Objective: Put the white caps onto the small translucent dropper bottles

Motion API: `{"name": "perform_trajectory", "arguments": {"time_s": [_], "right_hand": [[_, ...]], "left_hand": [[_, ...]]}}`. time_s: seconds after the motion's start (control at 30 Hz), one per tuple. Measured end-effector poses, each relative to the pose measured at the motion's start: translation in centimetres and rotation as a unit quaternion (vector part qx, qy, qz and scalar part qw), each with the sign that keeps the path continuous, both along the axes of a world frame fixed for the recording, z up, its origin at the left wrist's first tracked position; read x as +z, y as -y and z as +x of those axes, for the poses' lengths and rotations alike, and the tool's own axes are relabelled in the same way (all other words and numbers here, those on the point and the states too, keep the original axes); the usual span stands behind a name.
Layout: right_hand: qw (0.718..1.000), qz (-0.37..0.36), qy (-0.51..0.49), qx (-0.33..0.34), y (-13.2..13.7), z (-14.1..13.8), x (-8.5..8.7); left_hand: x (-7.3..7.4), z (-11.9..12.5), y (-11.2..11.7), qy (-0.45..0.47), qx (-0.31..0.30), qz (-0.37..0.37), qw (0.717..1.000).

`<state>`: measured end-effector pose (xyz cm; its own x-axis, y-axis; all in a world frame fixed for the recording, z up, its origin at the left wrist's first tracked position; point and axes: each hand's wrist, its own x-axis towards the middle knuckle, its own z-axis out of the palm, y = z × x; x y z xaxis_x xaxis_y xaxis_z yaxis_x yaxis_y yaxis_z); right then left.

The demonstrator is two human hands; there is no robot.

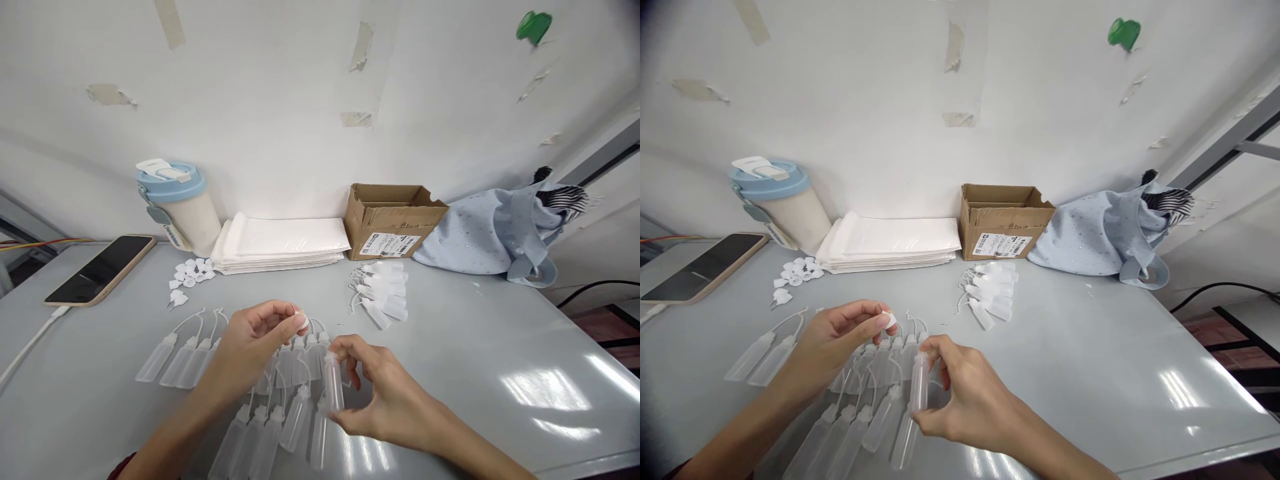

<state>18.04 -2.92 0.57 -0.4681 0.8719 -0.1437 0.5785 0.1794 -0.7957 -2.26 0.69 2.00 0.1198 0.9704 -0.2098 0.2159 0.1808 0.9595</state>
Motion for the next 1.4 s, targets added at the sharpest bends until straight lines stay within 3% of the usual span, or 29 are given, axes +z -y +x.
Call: {"name": "perform_trajectory", "arguments": {"time_s": [0.3,0.53,0.77,1.23,1.4], "right_hand": [[0.992,0.117,-0.049,-0.007,-0.1,0.2,-0.9],[0.977,0.178,-0.113,0.018,0.0,-0.2,-1.1],[0.957,0.238,-0.16,0.033,0.1,-0.2,-1.2],[0.954,0.28,-0.102,0.04,0.0,0.4,-1.2],[0.952,0.284,-0.062,0.097,-0.1,0.7,-1.0]], "left_hand": [[-0.1,0.8,0.5,0.009,-0.035,-0.005,0.999],[-0.3,1.6,1.7,-0.016,-0.03,0.012,0.999],[-0.4,1.9,1.5,0.016,-0.028,0.0,0.999],[0.5,1.0,1.1,-0.03,-0.057,0.016,0.998],[0.6,0.8,1.0,-0.031,-0.069,0.028,0.997]]}}
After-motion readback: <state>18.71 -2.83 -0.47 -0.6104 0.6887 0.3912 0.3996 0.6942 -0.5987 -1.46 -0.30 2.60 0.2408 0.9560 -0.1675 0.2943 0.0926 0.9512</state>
